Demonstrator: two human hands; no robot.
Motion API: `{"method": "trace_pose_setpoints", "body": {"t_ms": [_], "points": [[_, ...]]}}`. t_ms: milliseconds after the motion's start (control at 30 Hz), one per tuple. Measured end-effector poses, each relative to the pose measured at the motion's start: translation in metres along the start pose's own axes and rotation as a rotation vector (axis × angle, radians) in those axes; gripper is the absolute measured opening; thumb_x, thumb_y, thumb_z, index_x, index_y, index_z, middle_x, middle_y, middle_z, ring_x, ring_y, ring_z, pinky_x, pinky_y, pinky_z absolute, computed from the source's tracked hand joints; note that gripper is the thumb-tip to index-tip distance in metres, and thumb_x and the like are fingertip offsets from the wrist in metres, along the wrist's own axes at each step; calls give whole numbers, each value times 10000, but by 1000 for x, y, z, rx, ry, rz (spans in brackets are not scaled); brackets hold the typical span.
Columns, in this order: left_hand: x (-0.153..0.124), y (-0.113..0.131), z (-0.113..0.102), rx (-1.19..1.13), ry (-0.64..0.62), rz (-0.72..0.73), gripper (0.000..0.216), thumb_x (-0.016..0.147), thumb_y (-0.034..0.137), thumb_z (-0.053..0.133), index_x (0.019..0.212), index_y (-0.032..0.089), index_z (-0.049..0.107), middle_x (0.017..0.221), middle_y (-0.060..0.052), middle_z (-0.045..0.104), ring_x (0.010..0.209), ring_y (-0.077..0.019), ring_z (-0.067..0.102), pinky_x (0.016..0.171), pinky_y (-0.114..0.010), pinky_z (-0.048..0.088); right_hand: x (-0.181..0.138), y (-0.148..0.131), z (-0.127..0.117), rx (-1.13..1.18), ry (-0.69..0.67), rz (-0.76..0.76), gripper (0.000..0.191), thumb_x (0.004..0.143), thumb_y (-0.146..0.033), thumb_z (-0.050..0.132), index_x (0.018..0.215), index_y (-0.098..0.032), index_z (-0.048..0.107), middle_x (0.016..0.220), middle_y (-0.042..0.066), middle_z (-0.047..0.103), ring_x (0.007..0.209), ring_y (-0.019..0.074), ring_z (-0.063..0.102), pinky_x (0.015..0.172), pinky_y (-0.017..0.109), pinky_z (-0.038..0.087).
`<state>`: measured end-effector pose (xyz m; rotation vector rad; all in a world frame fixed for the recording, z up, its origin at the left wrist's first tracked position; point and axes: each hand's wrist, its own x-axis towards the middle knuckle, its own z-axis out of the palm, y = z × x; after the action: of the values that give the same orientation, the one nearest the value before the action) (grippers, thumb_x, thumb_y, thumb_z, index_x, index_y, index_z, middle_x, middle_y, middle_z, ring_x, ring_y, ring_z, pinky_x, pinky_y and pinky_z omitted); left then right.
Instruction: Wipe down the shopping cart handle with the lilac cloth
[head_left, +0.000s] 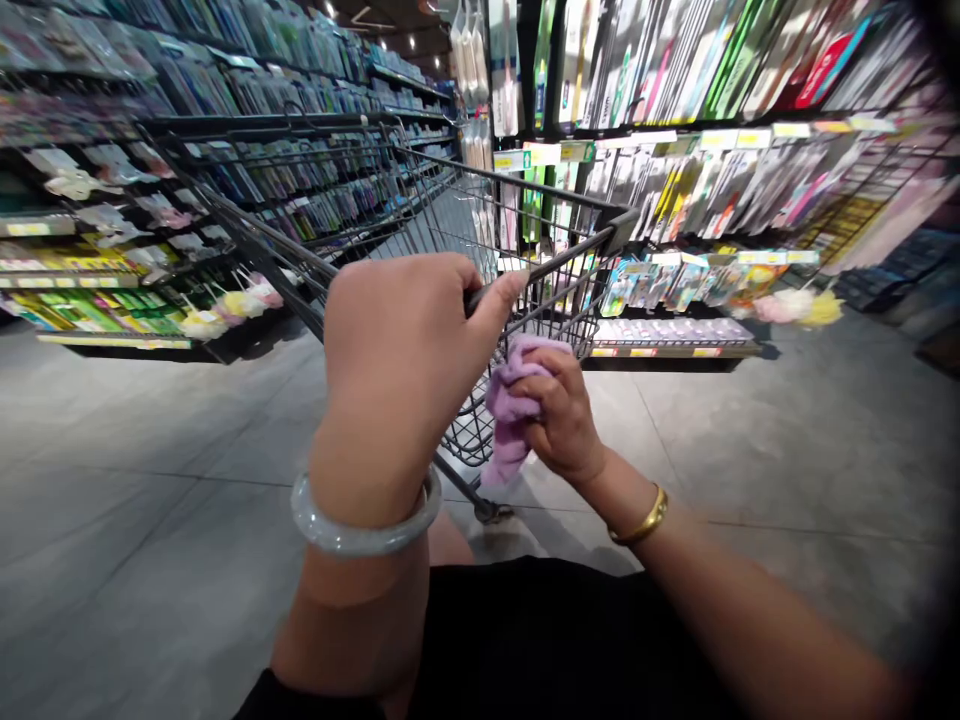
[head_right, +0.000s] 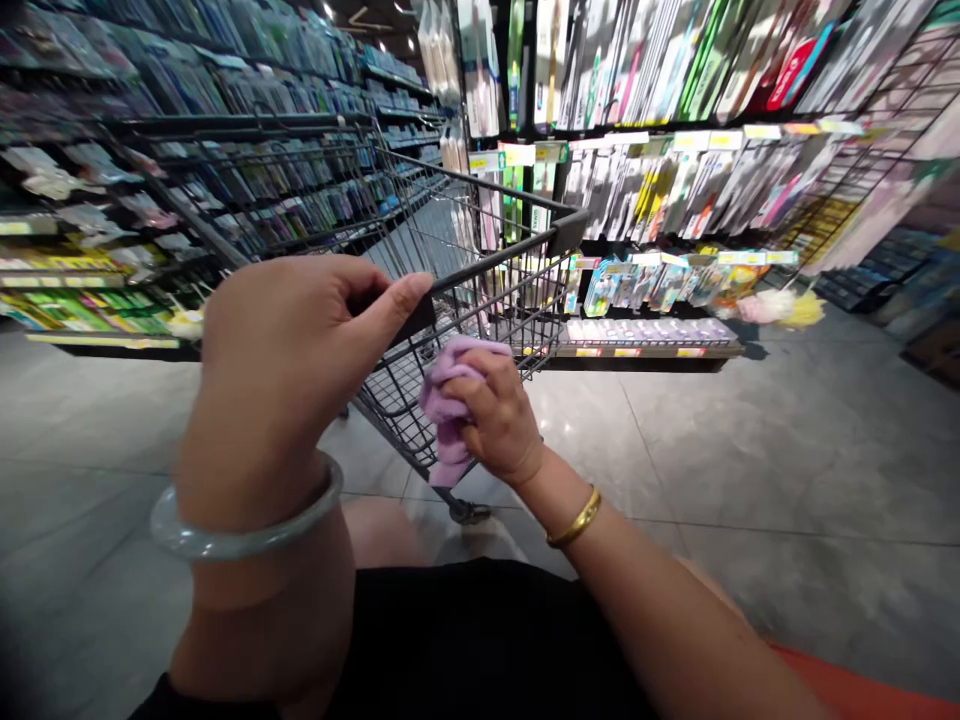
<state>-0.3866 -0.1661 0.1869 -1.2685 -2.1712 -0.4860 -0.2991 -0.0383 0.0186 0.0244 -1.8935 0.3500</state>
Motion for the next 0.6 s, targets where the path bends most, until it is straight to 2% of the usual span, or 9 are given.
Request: {"method": "trace_pose_setpoints", "body": {"t_ms": [100, 167, 300, 367, 533, 600], "points": [[-3, 6, -1, 41, 50, 33, 528, 972, 582, 395, 739, 214, 692, 631, -57, 617, 670, -193, 559, 674, -342, 326, -3, 17, 0, -39, 97, 94, 384, 752, -53, 478, 1075, -249, 547, 1179, 73, 479, 1174, 221, 494, 1002, 482, 494], [-3, 10, 2, 38, 49, 48, 516, 976, 577, 385, 796, 214, 705, 694, -66, 656, 716, -202, 582, 705, -347, 338, -4, 15, 3, -44, 100, 105, 370, 759, -64, 490, 1076, -247, 546, 1181, 74, 475, 1171, 221, 490, 1003, 484, 490], [-1, 16, 12, 23, 38, 37, 482, 976, 561, 394, 869, 217, 714, 791, -80, 692, 787, -227, 615, 741, -359, 338, -5, -8, 9, -28, -11, -22, 372, 765, -95, 546, 1087, -280, 558, 1226, 46, 489, 1162, 206, 507, 1024, 447, 495], [0, 17, 17, 32, 60, 18, 484, 979, 556, 386, 865, 218, 713, 806, -84, 692, 792, -232, 617, 730, -361, 331, -5, -8, 9, -23, -33, -65, 384, 755, -99, 559, 1088, -290, 557, 1216, 34, 498, 1150, 198, 514, 1025, 429, 499], [-1, 14, 20, 13, 67, 7, 496, 984, 536, 365, 795, 221, 697, 780, -75, 681, 761, -219, 600, 696, -359, 306, -8, 22, 3, -47, 80, 67, 395, 752, -69, 486, 1093, -261, 543, 1195, 59, 468, 1168, 215, 489, 1005, 472, 489], [-2, 11, 18, 5, 62, -15, 493, 982, 527, 366, 775, 222, 692, 758, -71, 670, 747, -214, 594, 688, -357, 302, -8, 21, 4, -55, 115, 102, 402, 755, -56, 468, 1104, -243, 535, 1201, 74, 454, 1195, 225, 470, 1015, 489, 476]]}}
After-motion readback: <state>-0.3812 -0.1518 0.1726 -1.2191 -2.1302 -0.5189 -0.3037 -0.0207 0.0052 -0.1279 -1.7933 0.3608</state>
